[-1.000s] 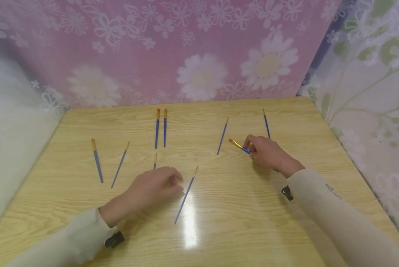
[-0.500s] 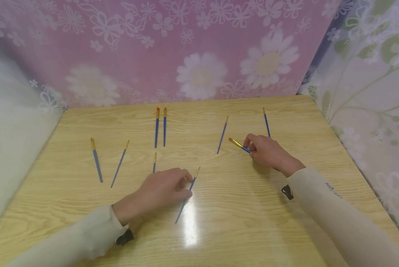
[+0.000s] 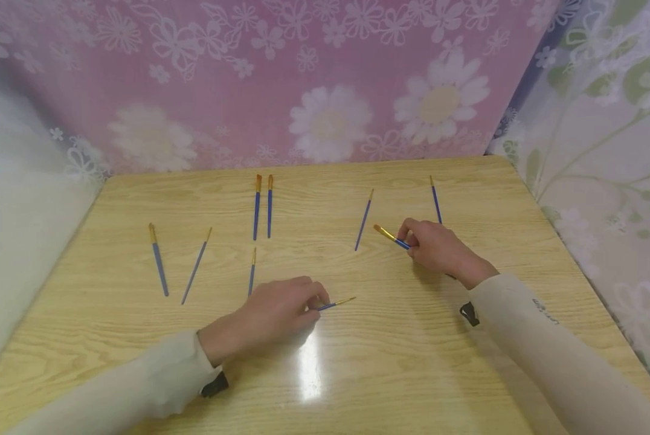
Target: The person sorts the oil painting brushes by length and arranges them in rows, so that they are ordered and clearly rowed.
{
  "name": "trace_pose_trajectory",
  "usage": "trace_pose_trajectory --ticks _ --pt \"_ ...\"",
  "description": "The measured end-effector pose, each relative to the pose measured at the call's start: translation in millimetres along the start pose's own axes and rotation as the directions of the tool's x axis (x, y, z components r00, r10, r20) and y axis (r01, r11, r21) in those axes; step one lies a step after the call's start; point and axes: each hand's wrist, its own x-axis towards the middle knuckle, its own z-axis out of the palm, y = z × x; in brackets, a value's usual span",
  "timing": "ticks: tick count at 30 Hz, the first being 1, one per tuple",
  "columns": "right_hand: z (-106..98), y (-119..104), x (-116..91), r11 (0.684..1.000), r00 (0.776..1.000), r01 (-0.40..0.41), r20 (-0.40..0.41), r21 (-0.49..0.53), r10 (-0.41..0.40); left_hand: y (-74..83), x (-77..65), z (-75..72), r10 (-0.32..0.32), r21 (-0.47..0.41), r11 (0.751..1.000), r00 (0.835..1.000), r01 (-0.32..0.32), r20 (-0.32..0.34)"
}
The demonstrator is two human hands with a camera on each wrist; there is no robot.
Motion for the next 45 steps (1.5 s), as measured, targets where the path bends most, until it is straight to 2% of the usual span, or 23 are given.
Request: trace_pose_trajectory --ticks 5,13,17,20,23,27,30,35,38,45 --pt "0 0 0 1.000 1.000 0.001 -0.007 -0.007 -0.001 1.6 -0.3 2.6 0.042 0.020 0.999 0.998 -0.042 -0.035" --pt "0 1 0 1.000 1.000 0.002 -0.008 -0.007 -0.002 4.0 -2.0 4.8 0.144 0.149 0.980 0.986 -0.130 -0.084" --pt "0 1 1 1.000 1.000 -0.001 -0.004 -0.010 0.001 2.4 -2.3 2.3 0.149 0.119 0.983 0.985 -0.138 -0.087" --pt "0 1 1 1.000 1.000 -0.005 -0.001 -0.013 0.004 -0.3 -1.8 -2.9 0.121 0.016 0.993 0.990 -0.120 -0.073" --pt "1 1 1 1.000 1.000 -0.005 0.000 -0.013 0.005 -3.2 -1.3 -9.0 0.076 -0.104 0.991 0.996 -0.081 -0.055" --pt "0 1 1 1.000 1.000 0.003 0.002 -0.009 -0.003 -8.8 -0.6 -17.7 -0.004 -0.245 0.969 1.000 -0.002 -0.026" --pt "0 1 1 1.000 1.000 0.005 0.004 -0.006 -0.005 -15.0 -1.9 -24.5 -0.069 -0.317 0.947 0.997 0.059 -0.020" --pt "1 1 1 1.000 1.000 0.005 0.005 -0.007 -0.005 -27.6 -7.8 -33.1 -0.150 -0.367 0.921 0.988 0.128 -0.032" --pt "1 1 1 1.000 1.000 0.005 0.002 -0.008 -0.005 -35.6 -11.5 -35.6 -0.173 -0.382 0.913 0.984 0.141 -0.052" --pt "1 2 2 1.000 1.000 0.000 0.006 -0.005 0.000 -51.5 -21.4 -36.3 -0.211 -0.327 0.930 0.971 0.165 -0.109"
